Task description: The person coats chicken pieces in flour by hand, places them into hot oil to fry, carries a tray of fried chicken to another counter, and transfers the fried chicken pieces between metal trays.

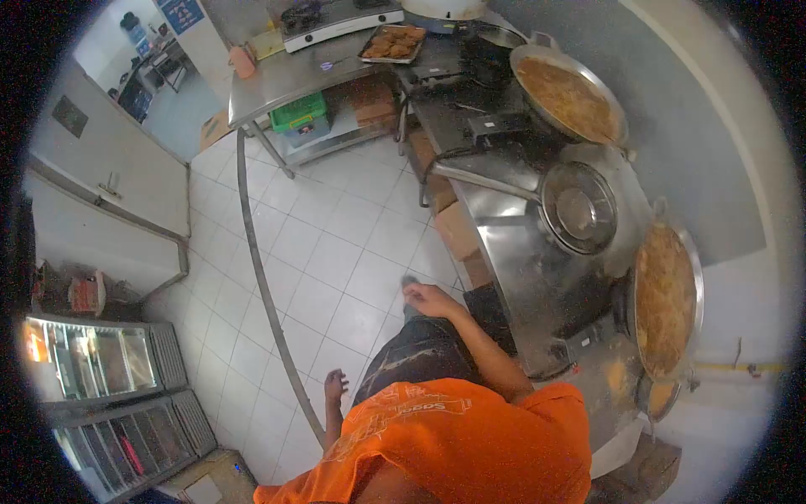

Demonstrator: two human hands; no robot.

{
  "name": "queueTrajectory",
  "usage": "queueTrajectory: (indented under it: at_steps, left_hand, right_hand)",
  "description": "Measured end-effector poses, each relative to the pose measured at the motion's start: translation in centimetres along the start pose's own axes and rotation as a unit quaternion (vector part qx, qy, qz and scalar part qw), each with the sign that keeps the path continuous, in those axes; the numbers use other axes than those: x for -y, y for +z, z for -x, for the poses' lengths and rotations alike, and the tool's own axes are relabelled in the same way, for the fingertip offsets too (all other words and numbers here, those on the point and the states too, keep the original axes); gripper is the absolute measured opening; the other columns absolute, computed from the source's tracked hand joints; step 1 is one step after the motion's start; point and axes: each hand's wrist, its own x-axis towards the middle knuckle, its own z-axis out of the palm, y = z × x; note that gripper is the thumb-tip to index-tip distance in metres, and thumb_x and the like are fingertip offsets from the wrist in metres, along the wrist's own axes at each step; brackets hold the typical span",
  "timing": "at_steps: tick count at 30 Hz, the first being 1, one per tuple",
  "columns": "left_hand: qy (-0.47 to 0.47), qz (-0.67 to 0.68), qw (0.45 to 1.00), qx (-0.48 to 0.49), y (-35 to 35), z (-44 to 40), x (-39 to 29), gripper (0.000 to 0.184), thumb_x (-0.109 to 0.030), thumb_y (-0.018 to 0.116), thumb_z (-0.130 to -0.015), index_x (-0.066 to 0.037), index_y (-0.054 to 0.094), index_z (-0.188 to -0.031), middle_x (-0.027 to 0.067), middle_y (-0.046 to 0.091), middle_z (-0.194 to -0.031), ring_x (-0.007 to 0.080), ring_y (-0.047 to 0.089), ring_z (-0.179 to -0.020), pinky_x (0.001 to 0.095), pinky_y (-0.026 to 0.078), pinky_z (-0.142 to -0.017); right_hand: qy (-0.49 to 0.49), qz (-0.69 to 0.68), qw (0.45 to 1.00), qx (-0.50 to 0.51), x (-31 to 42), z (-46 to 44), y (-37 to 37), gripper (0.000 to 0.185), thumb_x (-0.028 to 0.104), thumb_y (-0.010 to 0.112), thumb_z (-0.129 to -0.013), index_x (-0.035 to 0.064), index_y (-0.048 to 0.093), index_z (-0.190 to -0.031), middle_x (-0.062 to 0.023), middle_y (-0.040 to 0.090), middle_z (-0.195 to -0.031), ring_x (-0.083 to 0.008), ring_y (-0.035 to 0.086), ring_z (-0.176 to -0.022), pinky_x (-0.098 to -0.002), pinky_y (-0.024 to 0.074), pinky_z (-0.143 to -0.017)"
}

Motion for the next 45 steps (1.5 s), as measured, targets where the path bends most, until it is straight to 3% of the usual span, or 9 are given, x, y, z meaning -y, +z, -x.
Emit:
queueTrajectory:
  at_steps: [12, 16, 29, 32, 34, 38, 40, 43, 45]
  left_hand:
    - [0.174, -0.06, 0.982, 0.046, 4.2, -27.5, -43.2, 0.03, -0.024, 0.052, -0.091, -0.008, 0.057, -0.116, 0.0071, 0.062, -0.097, 0.0163, 0.062, -0.08, 0.0253, 0.046, -0.058]
    - [0.096, -0.076, 0.991, 0.05, 4.0, -33.4, -56.8, 0.031, -0.025, 0.052, -0.091, -0.009, 0.055, -0.118, 0.0066, 0.063, -0.096, 0.0159, 0.062, -0.078, 0.0261, 0.046, -0.058]
    - [-0.103, -0.079, 0.991, 0.041, -1.1, -57.4, -73.2, 0.027, -0.026, 0.049, -0.094, -0.011, 0.054, -0.116, 0.0063, 0.063, -0.093, 0.0156, 0.061, -0.074, 0.0275, 0.045, -0.055]
    - [-0.065, -0.078, 0.993, 0.057, -2.7, -66.0, -81.9, 0.027, -0.027, 0.049, -0.094, -0.012, 0.054, -0.116, 0.0062, 0.063, -0.093, 0.0154, 0.061, -0.072, 0.0275, 0.046, -0.054]
    - [-0.023, -0.061, 0.996, 0.067, -3.6, -72.1, -89.2, 0.026, -0.027, 0.048, -0.095, -0.012, 0.054, -0.116, 0.0061, 0.063, -0.093, 0.0153, 0.06, -0.071, 0.0275, 0.046, -0.054]
    - [0.035, -0.037, 0.997, 0.057, -2.5, -82.0, -108.7, 0.026, -0.029, 0.047, -0.096, -0.014, 0.053, -0.116, 0.0051, 0.062, -0.091, 0.0136, 0.058, -0.069, 0.0272, 0.045, -0.053]
    - [0.195, -0.094, 0.976, 0.023, -0.4, -86.2, -116.3, 0.023, -0.018, 0.052, -0.093, -0.006, 0.058, -0.112, 0.0066, 0.063, -0.095, 0.0155, 0.061, -0.075, 0.0292, 0.051, -0.063]
    - [0.248, -0.098, 0.964, -0.011, 1.7, -88.1, -126.7, 0.022, -0.011, 0.052, -0.091, -0.003, 0.06, -0.11, 0.0072, 0.063, -0.096, 0.0153, 0.061, -0.077, 0.0284, 0.05, -0.064]
    - [0.307, -0.094, 0.947, -0.012, 5.3, -89.5, -133.2, 0.021, -0.009, 0.051, -0.092, -0.003, 0.059, -0.11, 0.0067, 0.063, -0.096, 0.0145, 0.061, -0.078, 0.0277, 0.049, -0.065]
  right_hand:
    - [0.131, -0.265, 0.95, -0.098, 3.2, -41.2, -16.6, 0.03, 0.028, 0.054, -0.095, 0.0075, 0.058, -0.116, -0.0041, 0.064, -0.095, -0.0124, 0.061, -0.078, -0.0256, 0.0491, -0.069]
    - [0.082, -0.338, 0.92, -0.179, 7.4, -56.2, -25.5, 0.027, 0.028, 0.053, -0.096, 0.0077, 0.059, -0.113, -0.0032, 0.064, -0.093, -0.0119, 0.061, -0.077, -0.026, 0.049, -0.065]
    - [0.115, -0.566, 0.782, -0.234, 9.9, -100.1, -44.1, 0.033, 0.034, 0.05, -0.095, 0.006, 0.057, -0.111, -0.0086, 0.064, -0.09, -0.0191, 0.063, -0.077, -0.0322, 0.0525, -0.072]
    - [0.064, -0.525, 0.805, -0.268, 8.9, -112.1, -50.7, 0.035, 0.034, 0.052, -0.094, 0.0042, 0.054, -0.112, -0.0105, 0.063, -0.089, -0.0211, 0.063, -0.08, -0.0349, 0.0543, -0.075]
    - [0.147, -0.486, 0.768, -0.39, 10.9, -120.4, -55.9, 0.036, 0.03, 0.053, -0.093, 0.0006, 0.051, -0.113, -0.0123, 0.062, -0.087, -0.0223, 0.064, -0.077, -0.0358, 0.0565, -0.071]
    - [0.084, -0.577, 0.663, -0.469, 10.3, -132.3, -64.3, 0.034, 0.024, 0.05, -0.095, -0.0026, 0.047, -0.115, -0.0145, 0.061, -0.09, -0.0239, 0.064, -0.072, -0.0356, 0.0582, -0.066]
    - [0.102, -0.571, 0.602, -0.549, 10.2, -137.3, -66.8, 0.031, 0.02, 0.046, -0.096, -0.0034, 0.046, -0.116, -0.0152, 0.06, -0.092, -0.0247, 0.064, -0.071, -0.0356, 0.0589, -0.066]
    - [0.065, -0.574, 0.642, -0.504, 13.0, -138.2, -65.8, 0.028, 0.014, 0.04, -0.098, -0.0036, 0.043, -0.119, -0.0159, 0.059, -0.093, -0.0256, 0.063, -0.071, -0.037, 0.0595, -0.067]
    - [0.098, -0.662, 0.529, -0.522, 12.5, -142.1, -64.4, 0.028, 0.015, 0.04, -0.099, -0.0047, 0.044, -0.117, -0.0155, 0.059, -0.094, -0.025, 0.063, -0.076, -0.0364, 0.0588, -0.071]
